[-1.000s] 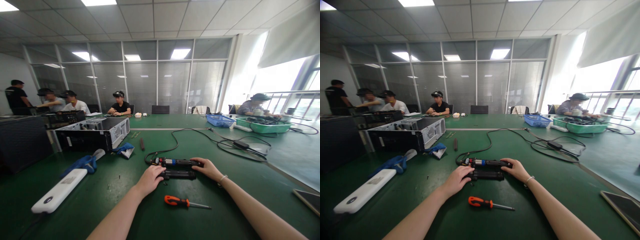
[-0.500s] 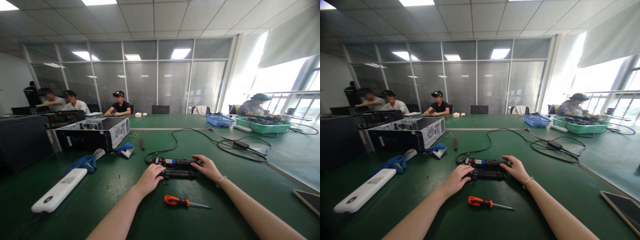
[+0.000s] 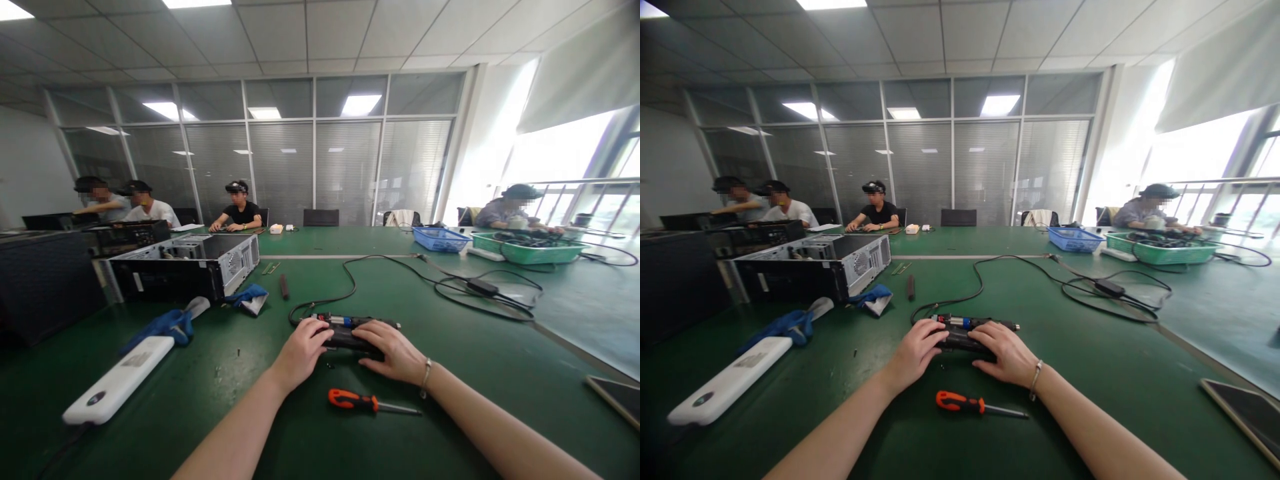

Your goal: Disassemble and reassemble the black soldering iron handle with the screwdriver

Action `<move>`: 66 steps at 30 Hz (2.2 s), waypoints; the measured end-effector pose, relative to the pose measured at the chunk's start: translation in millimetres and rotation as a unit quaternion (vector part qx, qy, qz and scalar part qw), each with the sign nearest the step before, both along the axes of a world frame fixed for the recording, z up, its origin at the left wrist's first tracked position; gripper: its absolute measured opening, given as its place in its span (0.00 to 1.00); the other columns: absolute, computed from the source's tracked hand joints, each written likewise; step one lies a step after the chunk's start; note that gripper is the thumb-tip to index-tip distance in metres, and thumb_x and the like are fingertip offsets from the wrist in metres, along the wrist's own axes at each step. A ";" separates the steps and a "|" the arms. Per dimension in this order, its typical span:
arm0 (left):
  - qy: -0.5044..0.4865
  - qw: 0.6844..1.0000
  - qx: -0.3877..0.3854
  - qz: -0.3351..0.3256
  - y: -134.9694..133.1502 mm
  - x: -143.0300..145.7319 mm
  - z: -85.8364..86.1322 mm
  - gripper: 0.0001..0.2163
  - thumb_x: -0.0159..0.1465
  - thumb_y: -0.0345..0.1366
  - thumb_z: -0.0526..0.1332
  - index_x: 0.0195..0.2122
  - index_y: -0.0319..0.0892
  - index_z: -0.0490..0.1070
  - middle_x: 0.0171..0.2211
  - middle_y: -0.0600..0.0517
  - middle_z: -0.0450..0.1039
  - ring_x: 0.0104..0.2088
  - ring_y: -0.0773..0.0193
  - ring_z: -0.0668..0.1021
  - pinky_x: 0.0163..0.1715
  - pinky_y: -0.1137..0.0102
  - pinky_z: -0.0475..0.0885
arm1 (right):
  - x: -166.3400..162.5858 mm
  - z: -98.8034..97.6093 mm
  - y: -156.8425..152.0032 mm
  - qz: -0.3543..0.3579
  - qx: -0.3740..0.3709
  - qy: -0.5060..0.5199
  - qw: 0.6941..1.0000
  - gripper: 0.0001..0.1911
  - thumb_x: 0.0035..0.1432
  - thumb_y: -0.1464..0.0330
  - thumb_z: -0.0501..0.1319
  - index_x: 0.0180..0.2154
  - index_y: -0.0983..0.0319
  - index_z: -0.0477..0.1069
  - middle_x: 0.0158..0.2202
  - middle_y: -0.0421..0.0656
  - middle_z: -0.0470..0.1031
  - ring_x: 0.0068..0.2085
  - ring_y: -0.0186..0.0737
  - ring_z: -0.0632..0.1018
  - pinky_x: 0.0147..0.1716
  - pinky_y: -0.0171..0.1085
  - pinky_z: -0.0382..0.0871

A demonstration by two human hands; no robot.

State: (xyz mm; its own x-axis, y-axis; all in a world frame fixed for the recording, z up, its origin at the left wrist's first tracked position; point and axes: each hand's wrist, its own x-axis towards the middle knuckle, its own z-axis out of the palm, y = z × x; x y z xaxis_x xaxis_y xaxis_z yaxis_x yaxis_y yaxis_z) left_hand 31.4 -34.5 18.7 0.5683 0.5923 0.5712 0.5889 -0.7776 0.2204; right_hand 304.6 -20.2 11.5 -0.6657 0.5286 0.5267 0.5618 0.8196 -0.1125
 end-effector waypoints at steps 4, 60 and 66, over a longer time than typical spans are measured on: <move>0.002 0.999 0.043 -0.005 -0.5 3.1 1.9 0.18 0.64 0.26 0.56 0.55 0.45 0.64 0.54 0.47 0.65 0.58 0.56 0.63 0.58 0.57 0.63 | 2.0 -7.1 7.1 -0.014 0.032 0.018 0.999 0.24 0.58 0.66 0.56 0.57 0.56 0.62 0.50 0.48 0.71 0.48 0.45 0.73 0.48 0.46 0.68; -0.002 0.987 -0.132 0.095 44.3 -12.2 -20.4 0.20 0.62 0.41 0.60 0.55 0.48 0.63 0.53 0.49 0.70 0.52 0.54 0.72 0.52 0.62 0.65 | -17.8 -12.1 27.0 -0.159 0.012 -0.064 0.985 0.23 0.63 0.60 0.51 0.58 0.55 0.60 0.43 0.46 0.74 0.42 0.43 0.71 0.43 0.41 0.63; -0.025 0.987 -0.125 0.102 42.6 -14.9 -24.2 0.23 0.62 0.43 0.60 0.58 0.47 0.60 0.55 0.47 0.68 0.54 0.53 0.71 0.54 0.59 0.64 | -14.6 -17.0 27.6 -0.196 0.025 -0.049 0.979 0.24 0.62 0.57 0.52 0.57 0.57 0.61 0.43 0.47 0.72 0.42 0.43 0.71 0.42 0.42 0.63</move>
State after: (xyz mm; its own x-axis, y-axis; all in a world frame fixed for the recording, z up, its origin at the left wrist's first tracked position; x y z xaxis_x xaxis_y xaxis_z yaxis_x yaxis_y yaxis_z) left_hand 16.6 8.1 -5.5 0.3972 0.8174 0.4173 0.7113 -0.5615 0.4229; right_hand 290.0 7.4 -5.5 -0.4660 0.7286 0.5020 0.8403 0.5421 -0.0068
